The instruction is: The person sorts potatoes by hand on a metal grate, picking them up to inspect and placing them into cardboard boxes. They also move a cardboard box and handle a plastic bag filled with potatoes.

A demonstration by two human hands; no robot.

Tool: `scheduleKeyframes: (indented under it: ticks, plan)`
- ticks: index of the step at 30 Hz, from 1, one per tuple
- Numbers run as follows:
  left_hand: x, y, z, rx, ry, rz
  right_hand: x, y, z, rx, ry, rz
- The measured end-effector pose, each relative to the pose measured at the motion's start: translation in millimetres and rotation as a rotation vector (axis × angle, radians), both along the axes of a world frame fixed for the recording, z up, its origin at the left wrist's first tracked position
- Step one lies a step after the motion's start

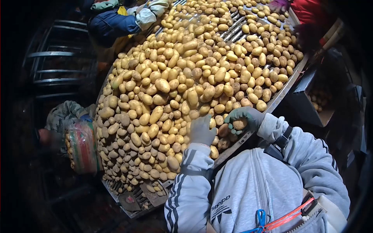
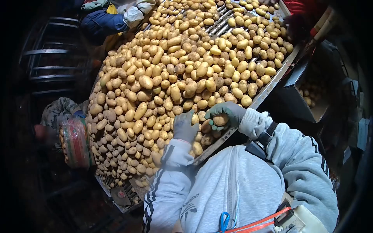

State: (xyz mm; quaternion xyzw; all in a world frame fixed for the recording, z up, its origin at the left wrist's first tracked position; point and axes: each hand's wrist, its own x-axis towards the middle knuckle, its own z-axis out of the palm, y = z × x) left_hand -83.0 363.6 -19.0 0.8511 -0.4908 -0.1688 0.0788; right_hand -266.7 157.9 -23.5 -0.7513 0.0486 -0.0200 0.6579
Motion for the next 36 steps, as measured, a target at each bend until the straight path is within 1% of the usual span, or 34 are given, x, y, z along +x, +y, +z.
scheduleKeyframes:
  ticks: [2,4,5,7,8,9,11,13,14,15,17,18,19,20,21,22,23,24,26,27,28,30,31,32,34,36]
  plan:
    - [2,-6,11,0.050,0.057,0.028,-3,-4,-14,-0.087,-0.094,0.000]
    - [8,-4,12,-0.056,0.246,0.144,-3,-8,-20,-0.167,-0.168,0.022]
    - [9,-4,12,-0.105,0.345,0.196,-7,-6,-24,-0.148,-0.160,0.003]
    - [3,-10,28,-0.240,0.869,0.558,-12,-6,-12,0.082,0.018,-0.005]
    - [0,-11,26,-0.334,0.977,0.592,-14,-6,-5,0.195,0.106,-0.024]
    - [-4,-13,25,-0.427,1.086,0.624,-13,-6,10,0.541,0.318,-0.049]
    - [-16,-18,19,-0.450,0.715,0.222,-7,-1,37,0.993,0.580,-0.148]
    - [-43,-46,58,-0.330,0.714,0.250,-8,4,36,0.993,0.478,-0.224]
    - [-47,-48,46,-0.157,0.747,0.240,-8,5,33,0.991,0.427,-0.261]
    - [-48,-50,39,-0.178,0.745,0.242,-8,-1,27,0.980,0.341,-0.162]
    - [-42,-52,32,-0.288,0.678,0.233,-21,-14,22,0.961,0.371,-0.195]
    - [-31,-57,39,-0.374,0.613,0.221,-25,-20,26,0.952,0.386,-0.212]
    - [-18,-62,45,-0.460,0.548,0.208,-29,-28,39,0.998,0.392,-0.265]
    - [2,-61,36,-0.491,0.498,0.313,-39,-41,36,1.056,0.450,-0.292]
    - [18,-62,34,-0.517,0.544,0.466,-52,-56,45,1.041,0.429,-0.347]
    - [44,-57,20,-0.507,0.351,0.479,-66,-71,58,1.025,0.407,-0.402]
    - [67,-54,7,-0.525,0.371,0.509,-83,-89,59,0.974,0.368,-0.476]
    - [74,-59,18,-0.423,0.328,0.561,-102,-107,60,0.923,0.330,-0.551]
    - [96,-59,-19,-0.381,0.267,0.539,-141,-139,75,0.833,0.301,-0.860]
    - [88,-67,-9,-0.298,-0.022,0.403,-170,-167,61,0.734,0.219,-0.934]
    - [69,-84,19,-0.248,0.028,0.472,-195,-192,49,0.635,0.134,-1.000]
    - [82,-88,-16,-0.276,-0.042,0.438,-232,-226,33,0.518,0.062,-1.132]
    - [75,-93,-14,-0.246,-0.009,0.459,-243,-234,29,0.482,0.044,-1.187]
    - [66,-98,-8,-0.219,0.009,0.509,-246,-236,30,0.470,0.036,-1.201]
    - [60,-93,-17,-0.316,0.005,0.430,-245,-233,28,0.464,0.029,-1.189]
    - [51,-87,-14,-0.304,0.130,0.336,-228,-221,28,0.483,0.037,-1.140]
